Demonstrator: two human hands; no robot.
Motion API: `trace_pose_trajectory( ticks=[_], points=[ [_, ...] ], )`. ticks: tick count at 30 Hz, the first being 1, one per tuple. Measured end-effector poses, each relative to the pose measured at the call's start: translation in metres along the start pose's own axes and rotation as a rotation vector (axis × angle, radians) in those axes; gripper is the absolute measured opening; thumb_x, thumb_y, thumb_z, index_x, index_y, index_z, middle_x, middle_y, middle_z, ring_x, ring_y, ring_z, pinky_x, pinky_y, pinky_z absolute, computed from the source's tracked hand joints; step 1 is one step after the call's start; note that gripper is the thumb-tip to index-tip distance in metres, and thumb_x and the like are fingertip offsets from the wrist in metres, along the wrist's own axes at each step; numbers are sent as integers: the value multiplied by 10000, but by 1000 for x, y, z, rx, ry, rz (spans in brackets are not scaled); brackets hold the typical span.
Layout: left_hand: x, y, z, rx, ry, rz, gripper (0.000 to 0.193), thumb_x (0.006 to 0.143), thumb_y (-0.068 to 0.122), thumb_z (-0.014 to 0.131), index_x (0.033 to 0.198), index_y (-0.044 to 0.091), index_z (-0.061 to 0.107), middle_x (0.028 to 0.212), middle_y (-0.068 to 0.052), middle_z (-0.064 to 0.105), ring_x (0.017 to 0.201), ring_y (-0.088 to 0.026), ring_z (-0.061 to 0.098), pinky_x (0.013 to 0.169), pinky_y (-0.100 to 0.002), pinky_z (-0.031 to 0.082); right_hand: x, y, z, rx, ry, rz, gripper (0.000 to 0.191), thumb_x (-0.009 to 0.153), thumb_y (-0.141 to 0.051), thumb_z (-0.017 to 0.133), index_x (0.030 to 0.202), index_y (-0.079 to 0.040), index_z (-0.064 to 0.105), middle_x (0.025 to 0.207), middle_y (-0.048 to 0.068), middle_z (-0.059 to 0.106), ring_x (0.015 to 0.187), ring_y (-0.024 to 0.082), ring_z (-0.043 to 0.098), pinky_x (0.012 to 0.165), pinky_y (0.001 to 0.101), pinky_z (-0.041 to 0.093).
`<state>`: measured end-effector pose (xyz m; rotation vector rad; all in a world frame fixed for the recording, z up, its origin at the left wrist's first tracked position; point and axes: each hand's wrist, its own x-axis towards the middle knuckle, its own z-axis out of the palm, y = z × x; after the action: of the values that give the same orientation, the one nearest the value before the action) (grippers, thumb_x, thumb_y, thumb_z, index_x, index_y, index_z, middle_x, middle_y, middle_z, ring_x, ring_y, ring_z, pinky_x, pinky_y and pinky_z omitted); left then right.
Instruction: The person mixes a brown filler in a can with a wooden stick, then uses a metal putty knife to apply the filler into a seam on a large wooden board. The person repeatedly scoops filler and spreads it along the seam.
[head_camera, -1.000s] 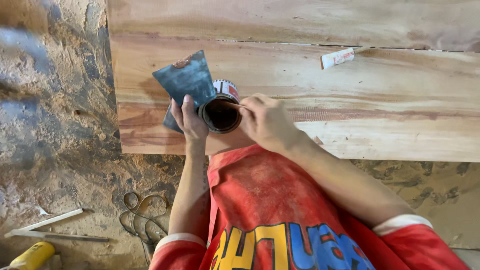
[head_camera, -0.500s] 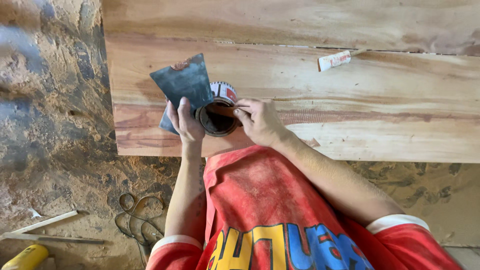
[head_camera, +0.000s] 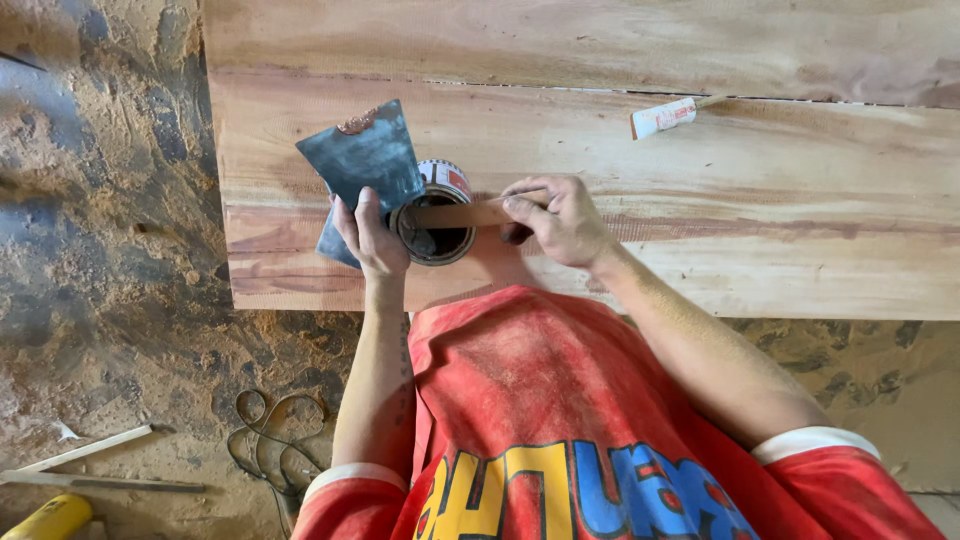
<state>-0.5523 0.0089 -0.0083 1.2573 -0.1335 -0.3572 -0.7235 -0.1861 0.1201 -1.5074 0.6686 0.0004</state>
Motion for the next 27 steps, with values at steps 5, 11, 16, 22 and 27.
trace_pose_trajectory(
  ticks=[5, 11, 16, 22, 27],
  points=[
    [-4, 8, 5, 25, -57, 88, 259, 1084, 166, 506, 1263, -3, 587, 1168, -47, 567, 1059, -147, 501, 979, -299, 435, -11, -28, 1, -279, 89, -193, 148, 991, -101, 626, 1007, 9, 725, 826, 105, 780, 685, 145, 752, 639, 287, 614],
    [-13, 21, 12, 70, -73, 90, 271, 1075, 167, 487, 1243, -11, 606, 1154, -50, 592, 1045, -154, 522, 964, -306, 444, -10, -29, 46, -674, 160, -564, 88, 939, -49, 668, 935, 20, 723, 870, 173, 744, 655, 281, 709, 590, 363, 584],
    [-17, 21, 9, 53, -12, 39, 304, 1053, 180, 485, 1253, -11, 611, 1153, -58, 622, 1053, -159, 551, 978, -310, 456, 3, -20, 49, -567, 114, -500, 87, 946, -49, 672, 907, 14, 717, 869, 155, 734, 729, 272, 737, 671, 374, 609],
    [-18, 7, 6, 135, -101, 167, 282, 1107, 188, 512, 1250, -21, 638, 1145, -66, 627, 1063, -164, 547, 984, -316, 455, 13, -19, 26, -365, -12, -183, 182, 931, -98, 703, 1058, 15, 768, 926, 179, 799, 726, 179, 775, 679, 343, 614],
    [-14, -7, 0, 172, -4, 146, 349, 1066, 189, 519, 1339, -23, 566, 1259, -63, 549, 1120, -169, 522, 1007, -332, 458, 18, -24, 12, -250, -87, 169, 238, 922, -131, 691, 1133, -32, 738, 972, 108, 800, 646, 132, 725, 585, 301, 607]
  ],
)
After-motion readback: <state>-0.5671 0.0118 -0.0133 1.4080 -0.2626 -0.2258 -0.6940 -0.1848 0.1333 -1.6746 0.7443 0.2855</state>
